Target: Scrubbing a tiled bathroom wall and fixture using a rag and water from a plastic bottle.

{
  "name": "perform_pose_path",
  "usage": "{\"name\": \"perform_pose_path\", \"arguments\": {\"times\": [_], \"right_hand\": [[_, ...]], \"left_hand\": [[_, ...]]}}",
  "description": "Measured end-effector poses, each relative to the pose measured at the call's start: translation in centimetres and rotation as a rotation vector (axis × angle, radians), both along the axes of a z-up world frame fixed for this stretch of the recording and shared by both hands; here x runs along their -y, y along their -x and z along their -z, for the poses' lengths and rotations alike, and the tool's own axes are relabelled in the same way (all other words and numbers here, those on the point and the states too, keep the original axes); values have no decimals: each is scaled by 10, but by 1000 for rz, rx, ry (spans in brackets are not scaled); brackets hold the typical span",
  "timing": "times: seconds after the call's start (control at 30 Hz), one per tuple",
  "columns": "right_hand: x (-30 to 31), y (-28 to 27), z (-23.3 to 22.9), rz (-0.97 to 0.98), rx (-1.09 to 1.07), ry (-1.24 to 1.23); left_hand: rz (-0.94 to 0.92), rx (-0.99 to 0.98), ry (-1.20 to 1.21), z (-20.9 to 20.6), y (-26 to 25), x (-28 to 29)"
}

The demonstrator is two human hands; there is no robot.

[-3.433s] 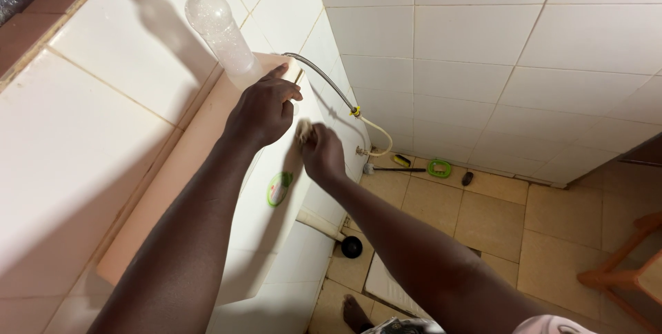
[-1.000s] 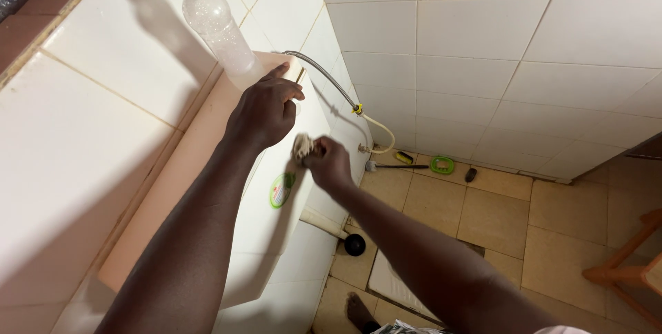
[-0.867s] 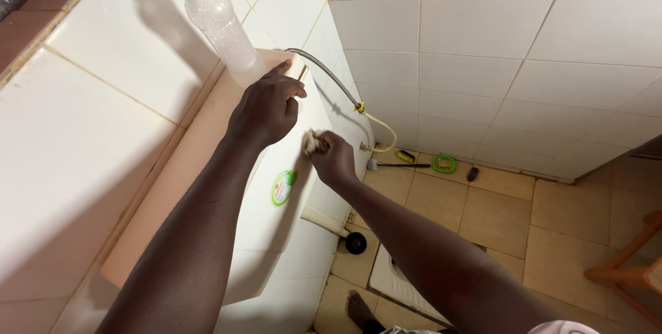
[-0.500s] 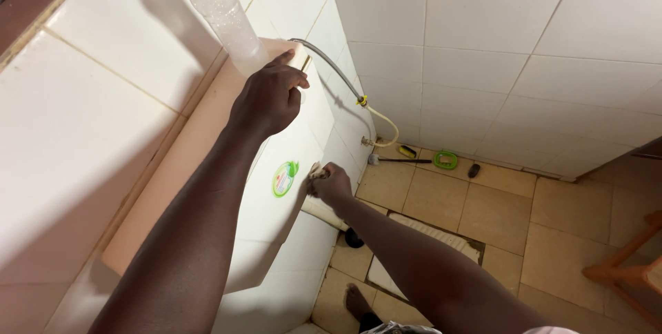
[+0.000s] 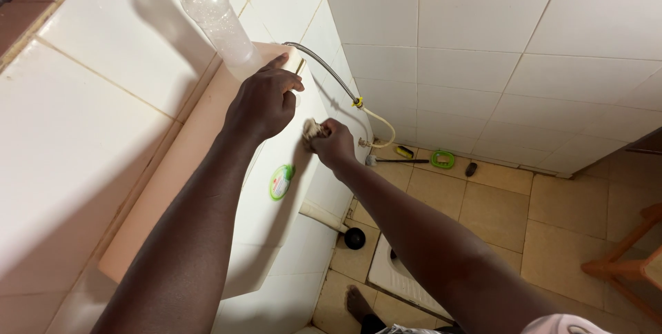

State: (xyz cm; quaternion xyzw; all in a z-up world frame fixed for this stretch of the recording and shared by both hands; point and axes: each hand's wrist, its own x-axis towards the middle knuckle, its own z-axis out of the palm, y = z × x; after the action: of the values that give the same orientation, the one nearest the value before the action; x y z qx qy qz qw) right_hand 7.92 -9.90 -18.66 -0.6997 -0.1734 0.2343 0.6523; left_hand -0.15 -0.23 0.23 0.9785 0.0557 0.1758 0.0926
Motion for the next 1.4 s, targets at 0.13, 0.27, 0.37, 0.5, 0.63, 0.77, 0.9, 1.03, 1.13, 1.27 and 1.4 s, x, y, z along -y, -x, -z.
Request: {"name": "perform_pose_path", "arguments": {"times": [0.13, 0.27, 0.37, 0.5, 0.63, 0.77, 0.9, 1.03, 1.13, 1.27, 1.4], "right_hand": [[2, 8, 40, 6, 34, 178], [1, 33, 70, -19, -81, 205], [1, 45, 73, -63, -252, 157], [6, 42, 36, -87, -412, 48], [0, 1, 18, 15, -38, 26], [-5, -17, 13, 108, 245, 138], [-14, -31, 60, 115, 184, 201], [-22, -53, 73, 116, -2, 153], [-26, -60, 60, 196, -3, 171], [-25, -40, 83, 145, -20, 183], [-24, -14, 118, 48, -306, -5]], "left_hand": [[19, 19, 0, 2, -1, -1], [31, 41, 5, 2, 1, -4], [46, 55, 27, 6, 0, -5], [65, 66, 9, 4, -1, -7], [40, 42, 30, 3, -1, -3], [34, 39, -8, 6, -2, -7], [34, 36, -9, 3, -1, -3], [41, 62, 26, 3, -1, -1], [17, 26, -2, 0, -2, -1], [32, 40, 0, 2, -1, -3], [37, 54, -14, 4, -2, -4]]}}
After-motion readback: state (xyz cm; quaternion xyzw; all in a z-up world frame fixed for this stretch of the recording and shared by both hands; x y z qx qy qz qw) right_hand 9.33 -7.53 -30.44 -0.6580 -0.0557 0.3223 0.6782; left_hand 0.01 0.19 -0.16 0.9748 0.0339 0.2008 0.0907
